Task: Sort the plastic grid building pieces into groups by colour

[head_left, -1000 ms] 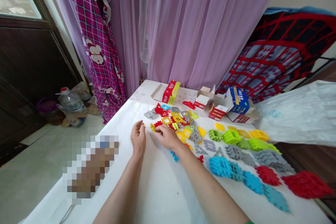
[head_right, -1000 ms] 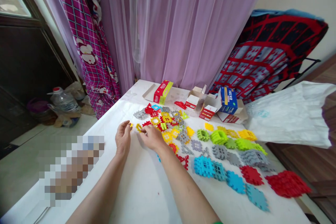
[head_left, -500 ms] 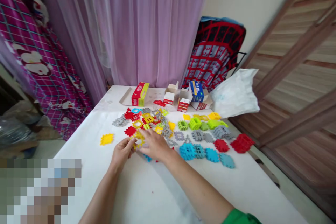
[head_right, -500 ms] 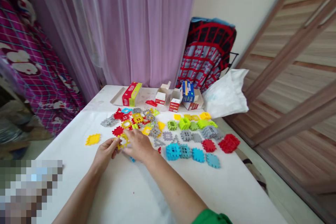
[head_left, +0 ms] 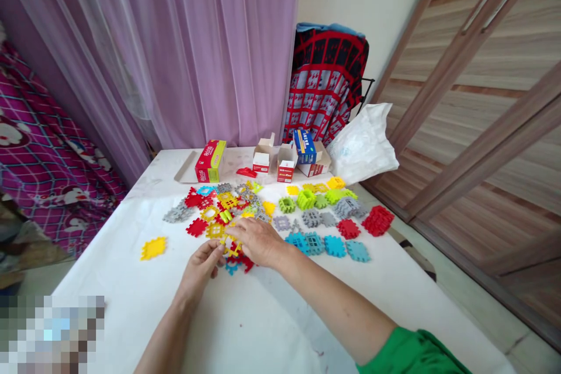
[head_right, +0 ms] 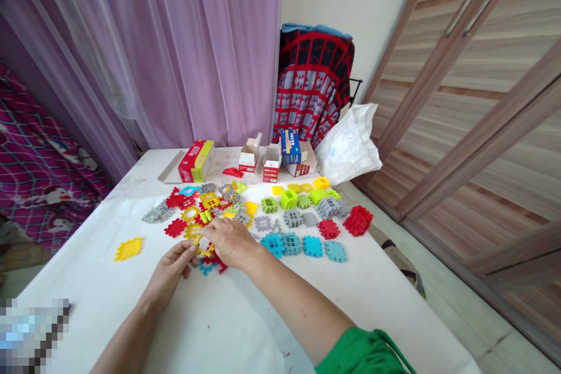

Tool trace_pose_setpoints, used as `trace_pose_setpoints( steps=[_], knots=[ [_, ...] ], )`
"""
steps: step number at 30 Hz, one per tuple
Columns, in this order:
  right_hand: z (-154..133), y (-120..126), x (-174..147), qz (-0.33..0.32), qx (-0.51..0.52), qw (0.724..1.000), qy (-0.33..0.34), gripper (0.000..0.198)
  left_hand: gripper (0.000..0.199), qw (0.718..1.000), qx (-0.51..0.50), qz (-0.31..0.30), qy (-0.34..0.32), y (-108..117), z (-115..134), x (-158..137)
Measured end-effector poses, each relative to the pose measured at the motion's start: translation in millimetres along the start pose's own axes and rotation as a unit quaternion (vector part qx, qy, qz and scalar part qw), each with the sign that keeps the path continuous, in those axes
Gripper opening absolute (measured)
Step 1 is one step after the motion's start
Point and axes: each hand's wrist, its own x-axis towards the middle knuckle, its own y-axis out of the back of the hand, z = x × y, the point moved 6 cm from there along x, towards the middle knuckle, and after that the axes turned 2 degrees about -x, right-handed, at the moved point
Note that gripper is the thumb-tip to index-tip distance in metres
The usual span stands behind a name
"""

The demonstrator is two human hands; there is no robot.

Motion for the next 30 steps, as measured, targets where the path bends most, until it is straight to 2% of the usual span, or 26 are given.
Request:
trace_pose_setpoints(
  steps=[4, 10, 16, 22, 26, 30],
  knots=[
    [7, -1, -3, -0.011, 0.015, 0.999, -0.026, 0.052, 0.050, 0.998, -0.010, -0.054, 0.034, -6, -2, -4],
    [1, -2, -7, 0.002, 0.023, 0.999, -0.031, 0.051, 0.049, 0.999, -0.039, -0.021, 0.027, -4, -7, 0],
    [-4, -6, -4, -0.012, -0.021, 0.999, -0.041, 0.053, 0.051, 0.998, -0.022, -0.047, 0.018, -8, -7, -2],
    [1, -5, -4, -0.022, -0.012, 0.999, -0.030, 0.047, 0.049, 0.998, 0.017, -0.059, 0.017, -9, -10, -1],
    [2, -5, -7, -0.028, -0.022, 0.998, -0.051, 0.034, 0.049, 0.997, 0.028, -0.066, 0.012, -10, -8, -1],
    [3, -3, -9, -0.017, -0.027, 0.997, -0.067, 0.038, 0.050, 0.997, 0.044, -0.063, 0.004, -10, -1, -4]
  ],
)
